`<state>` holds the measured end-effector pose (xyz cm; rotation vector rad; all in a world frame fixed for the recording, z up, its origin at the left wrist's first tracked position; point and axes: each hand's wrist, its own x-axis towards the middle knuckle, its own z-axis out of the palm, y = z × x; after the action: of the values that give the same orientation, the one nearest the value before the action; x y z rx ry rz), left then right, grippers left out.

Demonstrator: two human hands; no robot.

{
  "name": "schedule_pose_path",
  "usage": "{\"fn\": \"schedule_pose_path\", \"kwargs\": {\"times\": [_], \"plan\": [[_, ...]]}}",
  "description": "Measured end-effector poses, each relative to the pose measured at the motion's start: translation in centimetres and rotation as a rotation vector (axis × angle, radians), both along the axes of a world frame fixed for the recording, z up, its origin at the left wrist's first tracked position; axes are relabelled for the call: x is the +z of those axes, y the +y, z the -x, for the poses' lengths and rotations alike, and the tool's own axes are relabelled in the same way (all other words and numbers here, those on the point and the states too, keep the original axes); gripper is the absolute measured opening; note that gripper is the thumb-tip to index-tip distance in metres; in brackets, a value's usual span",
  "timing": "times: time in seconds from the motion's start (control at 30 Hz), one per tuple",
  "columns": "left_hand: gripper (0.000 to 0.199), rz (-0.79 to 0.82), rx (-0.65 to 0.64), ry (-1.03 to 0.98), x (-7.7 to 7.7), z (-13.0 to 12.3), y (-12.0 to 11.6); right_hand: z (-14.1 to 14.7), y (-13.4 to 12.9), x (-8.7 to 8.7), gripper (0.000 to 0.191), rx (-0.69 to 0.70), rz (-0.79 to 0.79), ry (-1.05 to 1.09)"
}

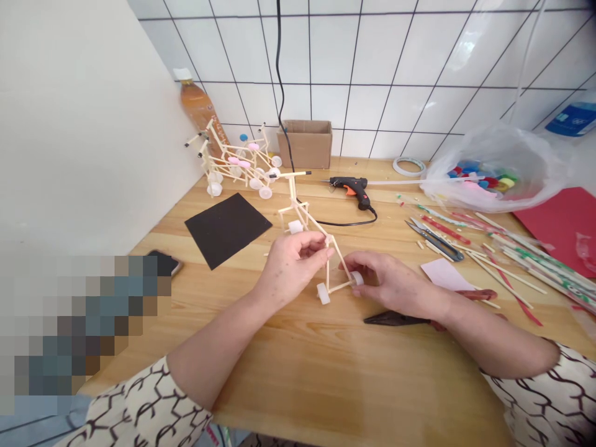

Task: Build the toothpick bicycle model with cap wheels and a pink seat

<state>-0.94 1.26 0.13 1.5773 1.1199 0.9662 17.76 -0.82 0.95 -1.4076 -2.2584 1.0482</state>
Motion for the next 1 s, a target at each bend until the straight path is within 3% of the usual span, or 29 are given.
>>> {"fn": "schedule_pose_path", "kwargs": {"times": [1.0], "plan": [[0.014,-0.01,0.065,-0.062,-0.49,-0.21,-0.79,-0.16,0.07,-0.07,0.027,0.003,-0.031,0.007]]}}
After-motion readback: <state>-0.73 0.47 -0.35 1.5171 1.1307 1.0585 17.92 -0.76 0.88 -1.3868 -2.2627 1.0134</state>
